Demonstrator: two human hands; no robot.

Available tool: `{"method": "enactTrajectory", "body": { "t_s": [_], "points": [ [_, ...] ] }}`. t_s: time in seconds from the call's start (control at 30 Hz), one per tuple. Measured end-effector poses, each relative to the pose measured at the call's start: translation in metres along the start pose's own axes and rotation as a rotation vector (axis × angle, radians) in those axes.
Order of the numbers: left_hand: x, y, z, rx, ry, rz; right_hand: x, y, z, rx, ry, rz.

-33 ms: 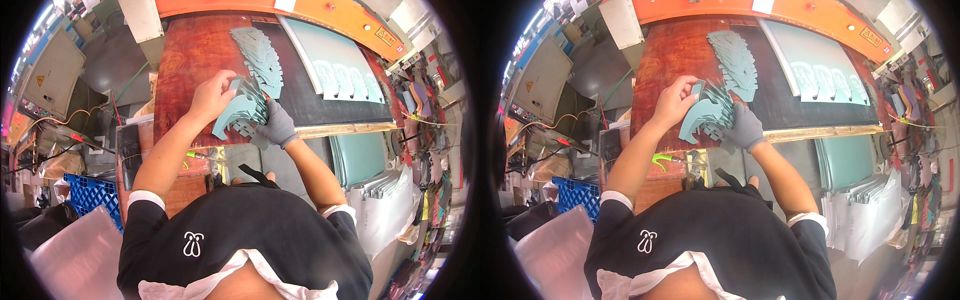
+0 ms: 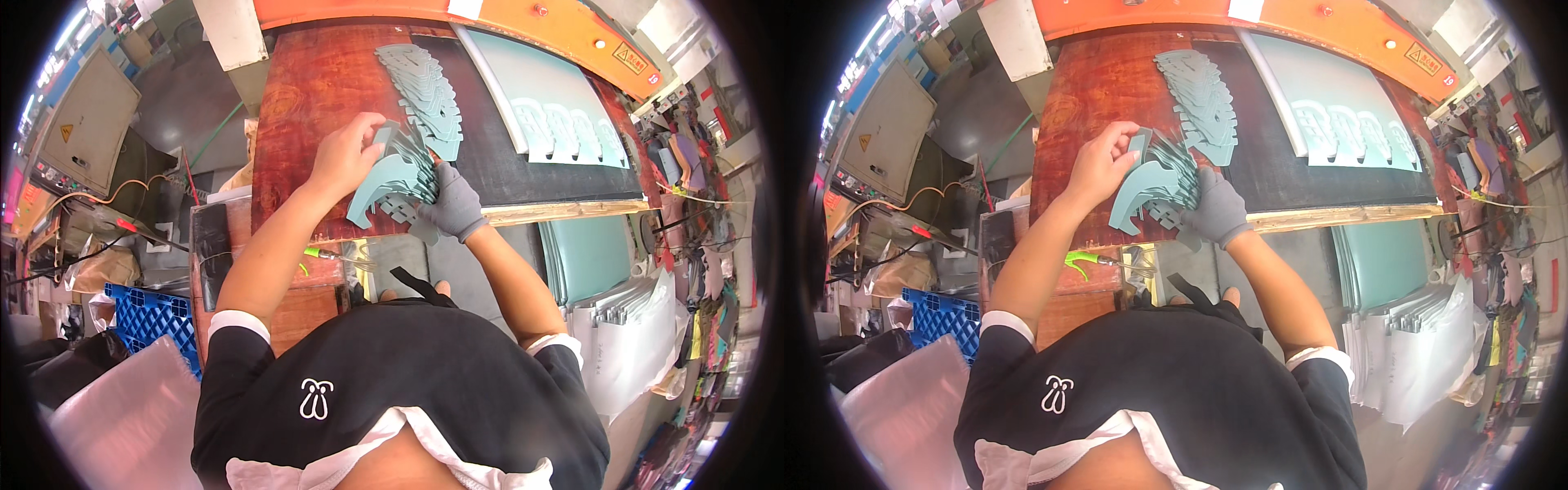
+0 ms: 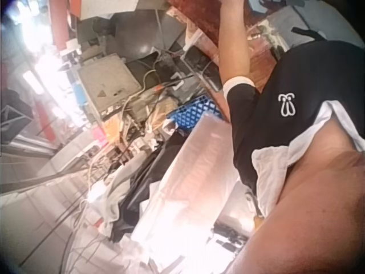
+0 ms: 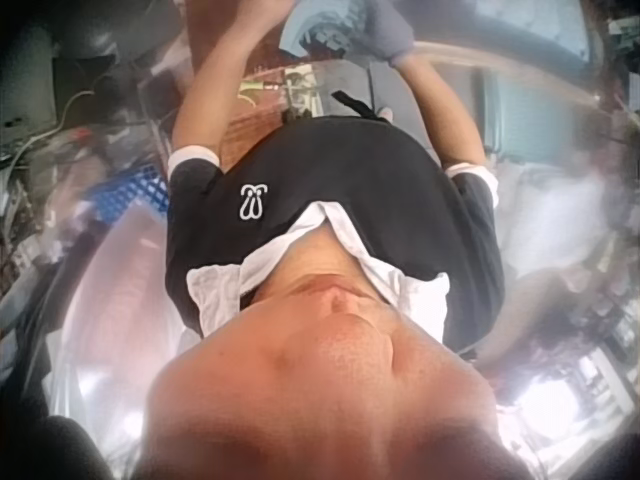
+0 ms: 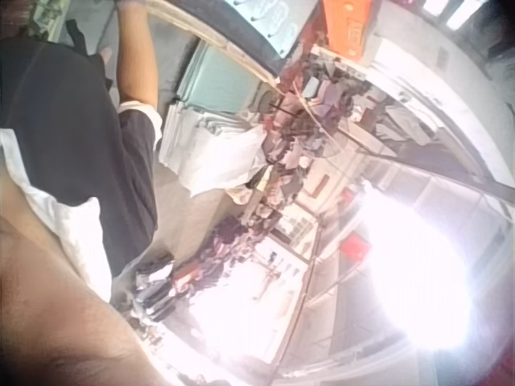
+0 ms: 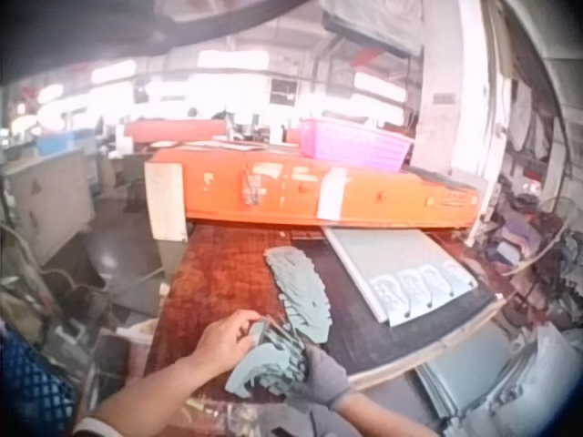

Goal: The person repeatedly picks up light-blue fabric pieces from a wooden workbench, aligns them, and stacks them into neat piles. They occasionally move stacks between locations on the bench and use a green handheld tool to assist with alignment.

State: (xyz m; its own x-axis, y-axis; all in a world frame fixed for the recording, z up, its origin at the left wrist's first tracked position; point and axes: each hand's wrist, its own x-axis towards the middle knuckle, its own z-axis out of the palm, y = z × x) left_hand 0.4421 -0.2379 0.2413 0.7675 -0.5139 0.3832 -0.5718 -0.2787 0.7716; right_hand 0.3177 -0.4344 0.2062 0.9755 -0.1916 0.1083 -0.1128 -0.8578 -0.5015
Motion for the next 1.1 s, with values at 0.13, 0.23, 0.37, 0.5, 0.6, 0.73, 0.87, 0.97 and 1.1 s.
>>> {"method": "enactTrajectory", "body": {
  "t_s": [0.13,0.23,0.37,0.5,0.6,0.73,0.87,0.97,1.1],
  "points": [
    [0.014,-0.007,0.003,0.116,0.1,-0.028,0.0,0.0,-0.001,0.009,-0.008,-0.008],
    [0.008,-0.008,0.005,0.312,0.152,0.061,0.0,0.001,-0.002,0.02,-0.013,0.017],
    [-0.014,0.003,0.004,0.157,-0.094,-0.202,0.002,0.004,0.0,0.044,0.004,0.002],
    [-0.031,0.008,0.005,0.051,-0.106,-0.09,0.003,0.005,-0.001,0.064,0.0,0.005],
    [-0.03,-0.004,0.003,-0.069,-0.209,-0.18,0.002,0.003,-0.003,0.056,-0.023,0.031],
    [-0.016,-0.023,0.0,-0.323,-0.295,-0.252,0.001,-0.002,-0.006,0.031,-0.047,0.065],
    [-0.009,-0.024,0.003,-0.653,-0.306,-0.337,0.0,-0.004,-0.007,0.042,-0.03,0.045],
    [-0.003,-0.017,0.002,-0.745,-0.413,-0.318,-0.001,-0.003,-0.007,0.035,-0.051,0.047],
    [0.005,-0.006,-0.005,-0.642,-0.548,-0.278,-0.002,-0.001,-0.004,0.045,-0.028,0.031]
  ]
}}
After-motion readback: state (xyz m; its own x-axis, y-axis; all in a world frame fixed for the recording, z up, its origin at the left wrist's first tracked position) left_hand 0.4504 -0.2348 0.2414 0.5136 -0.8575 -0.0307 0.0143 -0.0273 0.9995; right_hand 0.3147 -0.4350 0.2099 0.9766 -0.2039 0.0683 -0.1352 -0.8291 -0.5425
